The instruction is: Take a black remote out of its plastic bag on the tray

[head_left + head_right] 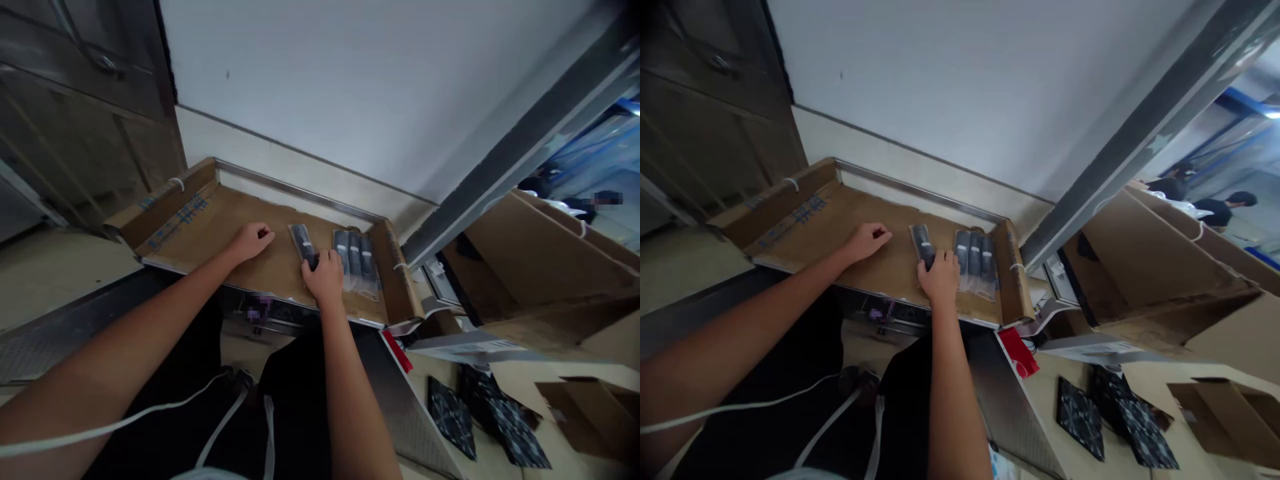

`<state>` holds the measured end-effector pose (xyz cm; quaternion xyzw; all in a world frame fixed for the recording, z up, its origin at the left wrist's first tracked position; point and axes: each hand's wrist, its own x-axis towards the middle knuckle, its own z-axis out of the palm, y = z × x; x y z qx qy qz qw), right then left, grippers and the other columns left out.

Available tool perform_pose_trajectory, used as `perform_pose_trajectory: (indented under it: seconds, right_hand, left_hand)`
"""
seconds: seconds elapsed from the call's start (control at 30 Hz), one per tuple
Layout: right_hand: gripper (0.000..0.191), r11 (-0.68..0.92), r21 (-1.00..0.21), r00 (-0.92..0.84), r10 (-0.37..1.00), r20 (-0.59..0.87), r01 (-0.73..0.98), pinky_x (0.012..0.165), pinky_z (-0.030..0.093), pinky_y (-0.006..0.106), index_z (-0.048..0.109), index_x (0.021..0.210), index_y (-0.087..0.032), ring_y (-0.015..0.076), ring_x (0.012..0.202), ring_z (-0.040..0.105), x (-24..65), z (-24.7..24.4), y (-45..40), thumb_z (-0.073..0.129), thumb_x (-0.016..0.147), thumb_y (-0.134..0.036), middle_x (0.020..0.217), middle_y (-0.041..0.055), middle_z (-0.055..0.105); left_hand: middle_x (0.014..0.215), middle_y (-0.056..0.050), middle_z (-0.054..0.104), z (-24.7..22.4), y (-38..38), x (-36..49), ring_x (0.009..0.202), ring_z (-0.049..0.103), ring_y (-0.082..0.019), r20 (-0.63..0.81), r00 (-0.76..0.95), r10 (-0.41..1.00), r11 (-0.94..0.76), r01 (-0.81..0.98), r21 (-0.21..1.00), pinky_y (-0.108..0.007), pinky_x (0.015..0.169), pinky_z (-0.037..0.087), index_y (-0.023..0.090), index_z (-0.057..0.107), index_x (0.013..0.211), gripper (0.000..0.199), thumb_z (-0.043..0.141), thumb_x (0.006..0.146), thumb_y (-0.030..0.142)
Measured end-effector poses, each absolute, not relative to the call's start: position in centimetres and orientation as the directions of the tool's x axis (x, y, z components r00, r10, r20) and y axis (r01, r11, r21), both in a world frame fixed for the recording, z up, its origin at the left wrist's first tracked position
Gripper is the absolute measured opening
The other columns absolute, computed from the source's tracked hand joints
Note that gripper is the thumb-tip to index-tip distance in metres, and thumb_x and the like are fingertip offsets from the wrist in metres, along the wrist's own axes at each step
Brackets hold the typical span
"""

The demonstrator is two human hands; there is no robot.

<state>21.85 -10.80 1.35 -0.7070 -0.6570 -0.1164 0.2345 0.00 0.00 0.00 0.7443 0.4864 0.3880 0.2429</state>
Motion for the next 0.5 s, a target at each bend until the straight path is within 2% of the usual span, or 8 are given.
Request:
perform_pose_trajectory:
  seconds: [0.3,0.4,0.5]
  right_hand:
    - [0.018,0.024,-0.285,0.146,0.814,0.562,0.958,0.09,0.039,0.034,0.059,0.093,-0.015,0.0236,0.1,0.05,22.35,1.47,-10.76,0.046,0.094,-0.027,0.101,0.0118,0.057]
    - [0.014,0.008,-0.309,0.179,0.801,0.571,0.951,0.087,0.04,0.033,0.057,0.096,-0.015,0.0238,0.098,0.051,22.53,1.35,-10.65,0.046,0.087,-0.016,0.101,0.0114,0.057]
    - [0.024,0.026,-0.304,0.165,0.796,0.583,0.952,0.085,0.04,0.033,0.055,0.099,-0.016,0.0241,0.096,0.051,22.74,1.04,-10.44,0.046,0.079,-0.007,0.1,0.011,0.058]
  left_hand:
    - [0.069,-0.001,0.061,-0.11,0.12,-0.01,0.065,0.052,-0.013,0.34,0.216,0.915,-0.402,0.547,0.734,-0.026,0.063,0.035,0.015,0.064,0.075,0.026,0.056,0.084,0.039]
    - [0.068,0.0,0.06,-0.12,0.09,-0.02,0.064,0.051,-0.013,0.335,0.214,0.918,-0.397,0.539,0.743,-0.026,0.063,0.035,0.016,0.063,0.074,0.026,0.056,0.084,0.039]
    - [0.068,0.0,0.061,-0.08,0.07,-0.02,0.064,0.051,-0.013,0.346,0.214,0.914,-0.406,0.525,0.748,-0.027,0.062,0.036,0.017,0.062,0.073,0.027,0.056,0.084,0.04]
